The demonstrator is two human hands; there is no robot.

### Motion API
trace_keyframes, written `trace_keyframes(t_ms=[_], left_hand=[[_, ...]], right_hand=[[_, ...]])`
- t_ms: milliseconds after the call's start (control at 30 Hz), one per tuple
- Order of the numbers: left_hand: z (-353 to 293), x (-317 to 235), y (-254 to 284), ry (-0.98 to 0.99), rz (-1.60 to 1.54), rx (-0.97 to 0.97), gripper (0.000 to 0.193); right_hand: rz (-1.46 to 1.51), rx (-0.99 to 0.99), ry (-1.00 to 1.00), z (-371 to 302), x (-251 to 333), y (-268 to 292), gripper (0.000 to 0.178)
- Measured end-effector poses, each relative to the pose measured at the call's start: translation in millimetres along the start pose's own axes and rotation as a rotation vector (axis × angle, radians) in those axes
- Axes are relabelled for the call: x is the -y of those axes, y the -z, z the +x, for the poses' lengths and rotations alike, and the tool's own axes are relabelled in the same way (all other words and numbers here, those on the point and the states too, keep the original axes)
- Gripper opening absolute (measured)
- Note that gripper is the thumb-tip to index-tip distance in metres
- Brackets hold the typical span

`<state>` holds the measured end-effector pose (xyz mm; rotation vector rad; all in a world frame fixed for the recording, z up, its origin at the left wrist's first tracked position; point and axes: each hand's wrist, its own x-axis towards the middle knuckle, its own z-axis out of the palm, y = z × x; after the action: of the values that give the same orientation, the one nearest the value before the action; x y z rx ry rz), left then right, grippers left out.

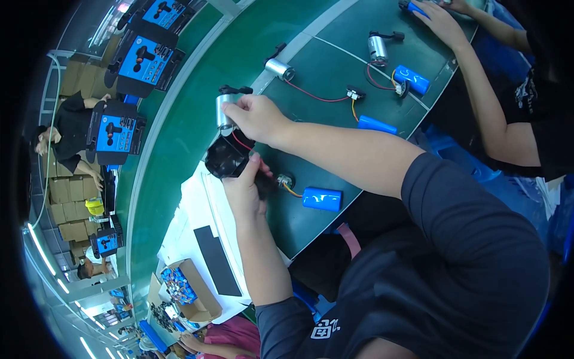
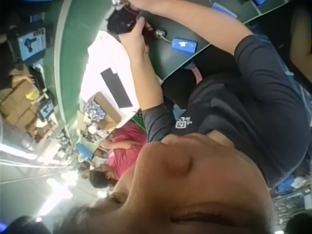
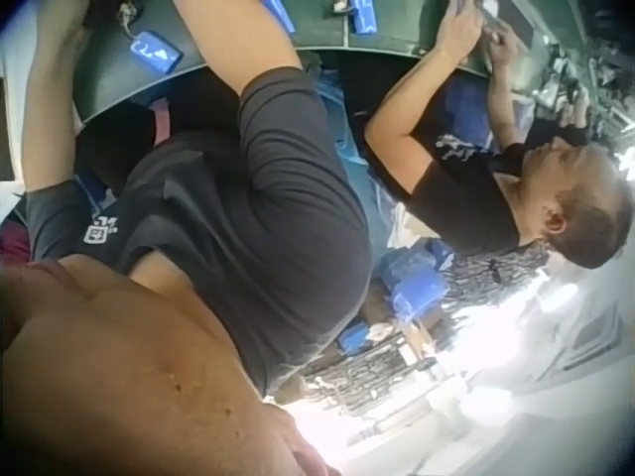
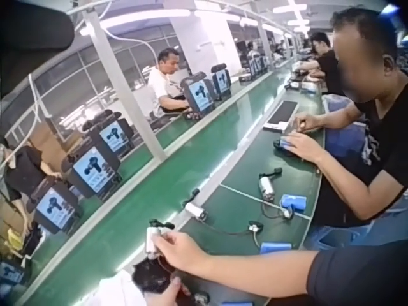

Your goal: Assembling motors, wiring, and plastic components onto a device chassis on a production line.

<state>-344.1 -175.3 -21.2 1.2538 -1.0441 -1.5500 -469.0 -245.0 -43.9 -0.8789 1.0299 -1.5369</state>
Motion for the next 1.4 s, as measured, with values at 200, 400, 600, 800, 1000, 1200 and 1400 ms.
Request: trace_keyframes(t_ms=[200, 400, 600, 800, 1000, 1200, 1400], left_hand=[[19, -2, -3, -0.214, -0.020, -0.135, 0.036], [46, -6, 30, 0.010, -0.527, -0.065, 0.060], [40, -8, -14, -0.073, -0.410, -0.147, 0.049], [46, -5, -18, -0.019, -0.432, -0.140, 0.048], [58, -5, -15, 0.122, -0.528, -0.155, 0.044], [57, -7, -26, 0.147, -0.537, -0.151, 0.043], [59, -14, -43, 0.139, -0.507, -0.200, 0.046]], right_hand=[[-0.024, 0.004, 0.074, 7, 19, 21, 0.033], [-0.389, 0.368, 0.110, -7, 31, 18, 0.033], [-0.660, 0.453, 0.176, -16, 17, 22, 0.037], [-0.689, 0.441, 0.279, -12, 6, 32, 0.039], [-0.652, 0.377, 0.216, -4, 11, 33, 0.039], [-0.712, 0.422, 0.242, -3, 20, 43, 0.041], [-0.739, 0.424, 0.258, 3, 30, 53, 0.042]])
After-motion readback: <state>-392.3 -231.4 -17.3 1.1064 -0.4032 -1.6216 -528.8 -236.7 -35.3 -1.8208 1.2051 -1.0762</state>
